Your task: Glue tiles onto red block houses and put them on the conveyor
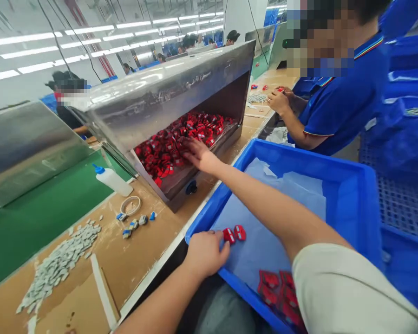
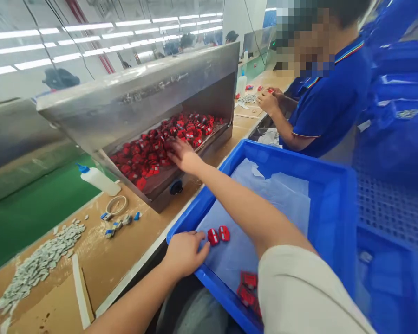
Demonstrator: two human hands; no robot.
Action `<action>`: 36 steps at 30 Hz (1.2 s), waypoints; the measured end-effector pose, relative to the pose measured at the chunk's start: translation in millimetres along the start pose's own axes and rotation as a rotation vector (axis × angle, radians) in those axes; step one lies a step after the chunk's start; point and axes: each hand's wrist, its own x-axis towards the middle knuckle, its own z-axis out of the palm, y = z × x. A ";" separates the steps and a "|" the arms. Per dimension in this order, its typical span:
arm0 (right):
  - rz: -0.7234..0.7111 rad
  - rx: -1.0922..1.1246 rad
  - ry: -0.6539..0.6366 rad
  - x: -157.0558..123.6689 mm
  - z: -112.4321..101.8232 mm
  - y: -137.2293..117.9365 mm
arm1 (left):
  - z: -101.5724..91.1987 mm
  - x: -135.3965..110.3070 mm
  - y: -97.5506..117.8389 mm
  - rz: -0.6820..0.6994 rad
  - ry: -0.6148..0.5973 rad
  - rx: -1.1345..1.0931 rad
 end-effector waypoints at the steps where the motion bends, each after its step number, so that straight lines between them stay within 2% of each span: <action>1: -0.001 0.006 0.039 -21.9 -15.1 1.9 | 1.1 0.2 -0.7 0.005 0.007 -0.003; 3: 0.012 -0.023 0.035 -80.9 -41.8 -2.0 | 3.1 0.3 -2.2 0.017 0.017 -0.016; 4: 0.007 -0.049 -0.035 -115.1 -51.0 -7.4 | 3.8 0.1 -2.7 0.024 0.022 -0.020; 6: -0.070 -0.102 -0.308 -183.1 -56.8 -21.8 | 4.9 -0.5 -3.5 0.032 0.038 -0.026; 9: -0.189 -0.170 -0.705 -258.2 -36.5 -40.8 | 6.0 -1.9 -4.1 0.040 0.075 -0.040; 11: -0.190 -0.212 -0.823 -281.1 -15.2 -46.0 | 6.8 -3.1 -4.3 0.044 0.091 -0.053; 13: -0.167 -0.225 -0.844 -284.7 0.7 -45.3 | 8.1 -3.9 -4.8 0.046 0.096 -0.062; 15: -0.115 -0.176 -0.741 -271.8 6.0 -41.0 | 9.6 -4.3 -5.6 0.042 0.099 -0.066; 17: -0.007 -0.081 -0.485 -241.5 2.6 -36.2 | 11.2 -4.1 -6.6 0.031 0.096 -0.069; 20: 0.155 0.013 -0.035 -162.3 -6.9 -30.1 | 13.8 -3.9 -7.4 0.014 0.084 -0.080; 21: 0.171 0.011 0.055 -129.7 -8.8 -27.5 | 14.8 -3.9 -7.5 0.010 0.085 -0.085; 23: 0.183 -0.048 0.139 -65.1 -9.6 -18.9 | 17.0 -3.7 -7.5 0.003 0.093 -0.092; 25: 0.110 -0.150 0.083 -14.5 -8.4 -4.7 | 18.9 -3.3 -7.7 -0.008 0.096 -0.099; 27: 0.019 -0.250 -0.050 11.7 -7.0 13.0 | 19.9 -2.6 -8.1 -0.017 0.093 -0.108; 29: -0.033 -0.323 -0.165 14.2 -5.8 29.9 | 19.8 -1.5 -8.4 -0.024 0.085 -0.120; 31: -0.040 -0.385 -0.226 3.4 -4.8 41.3 | 19.0 -0.4 -8.5 -0.034 0.067 -0.130; 34: -0.001 -0.498 -0.265 -10.1 -3.9 44.1 | 16.9 1.1 -8.2 -0.032 0.028 -0.131; 36: 0.049 -0.536 -0.282 -8.0 -3.6 39.7 | 15.5 1.9 -8.2 -0.024 0.013 -0.125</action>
